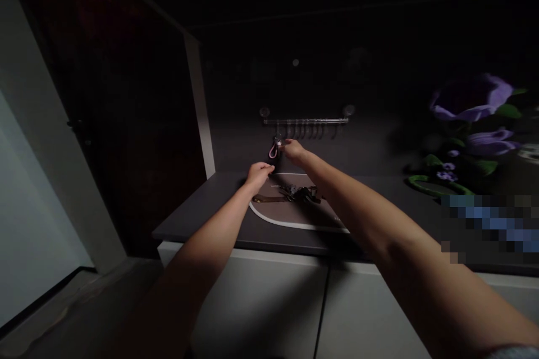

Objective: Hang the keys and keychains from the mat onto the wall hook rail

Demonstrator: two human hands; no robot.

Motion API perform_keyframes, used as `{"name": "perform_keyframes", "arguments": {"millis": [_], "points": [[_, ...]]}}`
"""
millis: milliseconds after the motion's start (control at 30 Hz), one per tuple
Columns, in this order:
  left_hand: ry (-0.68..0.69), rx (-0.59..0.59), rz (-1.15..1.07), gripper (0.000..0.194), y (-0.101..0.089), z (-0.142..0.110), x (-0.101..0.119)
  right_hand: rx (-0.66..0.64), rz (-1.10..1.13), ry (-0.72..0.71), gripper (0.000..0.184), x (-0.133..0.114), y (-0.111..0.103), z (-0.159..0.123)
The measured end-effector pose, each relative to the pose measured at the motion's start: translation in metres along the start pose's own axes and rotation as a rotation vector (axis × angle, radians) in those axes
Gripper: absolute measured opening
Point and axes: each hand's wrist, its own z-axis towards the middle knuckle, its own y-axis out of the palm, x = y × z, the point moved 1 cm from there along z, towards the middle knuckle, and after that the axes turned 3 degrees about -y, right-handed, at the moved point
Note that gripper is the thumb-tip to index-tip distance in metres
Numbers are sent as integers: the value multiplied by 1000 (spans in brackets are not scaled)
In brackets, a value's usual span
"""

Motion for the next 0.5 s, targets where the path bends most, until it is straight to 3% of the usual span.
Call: {"name": "perform_keyframes", "arguments": {"millis": [100, 200, 367, 500], "points": [[66, -144, 23, 12, 0, -6, 5, -43, -50, 37, 28, -5, -10, -20], [153, -311, 87, 17, 0, -12, 9, -60, -93, -23, 32, -4, -25, -44], [244, -530, 219, 18, 3, -24, 15, -52, -394, -254, 21, 12, -52, -87], [296, -628, 352, 16, 5, -30, 18, -109, -629, -446, 21, 33, -64, -109]]}}
